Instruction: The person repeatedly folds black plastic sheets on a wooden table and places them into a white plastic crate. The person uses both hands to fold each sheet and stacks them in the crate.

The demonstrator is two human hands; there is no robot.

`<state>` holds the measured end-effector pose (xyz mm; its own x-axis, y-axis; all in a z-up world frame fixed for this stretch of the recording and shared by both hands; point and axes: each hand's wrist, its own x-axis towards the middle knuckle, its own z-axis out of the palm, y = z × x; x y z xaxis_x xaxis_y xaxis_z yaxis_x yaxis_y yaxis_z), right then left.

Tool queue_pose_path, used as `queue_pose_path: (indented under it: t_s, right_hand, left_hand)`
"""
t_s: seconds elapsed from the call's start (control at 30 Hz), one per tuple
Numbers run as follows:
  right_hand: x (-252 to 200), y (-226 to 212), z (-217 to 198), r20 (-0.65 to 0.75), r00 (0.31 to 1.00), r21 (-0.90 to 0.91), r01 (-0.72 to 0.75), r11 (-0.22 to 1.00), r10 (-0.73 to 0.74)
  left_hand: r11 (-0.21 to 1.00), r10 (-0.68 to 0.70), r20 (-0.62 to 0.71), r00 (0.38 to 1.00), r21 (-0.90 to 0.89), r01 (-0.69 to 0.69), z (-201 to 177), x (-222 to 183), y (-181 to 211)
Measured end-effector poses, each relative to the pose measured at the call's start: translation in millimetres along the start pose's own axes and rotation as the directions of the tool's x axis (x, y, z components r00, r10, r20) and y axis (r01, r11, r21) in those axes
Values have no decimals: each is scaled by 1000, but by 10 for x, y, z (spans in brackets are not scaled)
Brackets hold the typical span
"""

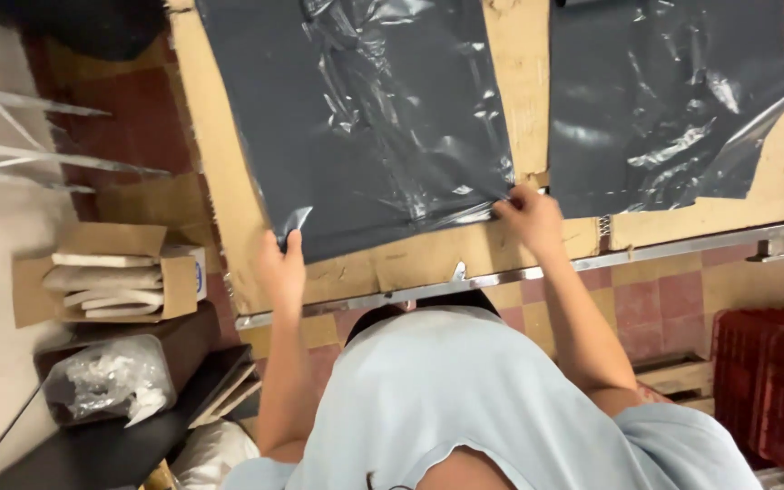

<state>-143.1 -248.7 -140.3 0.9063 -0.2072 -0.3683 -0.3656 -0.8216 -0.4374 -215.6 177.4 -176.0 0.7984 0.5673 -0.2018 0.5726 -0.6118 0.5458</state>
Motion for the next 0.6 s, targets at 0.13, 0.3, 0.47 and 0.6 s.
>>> queue_pose_path:
  t_s: [0.13,0.3,0.47,0.6]
  right_hand:
    - [165,459,247,-98,995,109,21,994,-10]
    - [74,309,100,-95,995,53,-37,998,42]
    - [216,-688,-21,-307,806,-305,421,854,-507]
    - [642,-1751,253,-194,435,-181,865,468,-879]
  left_hand:
    - [992,52,-50,997,116,-46,29,-80,106]
    - [978,2,175,985,204,-38,-194,-6,264]
    - [881,378,-7,926,311,-357,-545,787,1265]
    - [646,714,54,698,332,-687,-201,2159,1993]
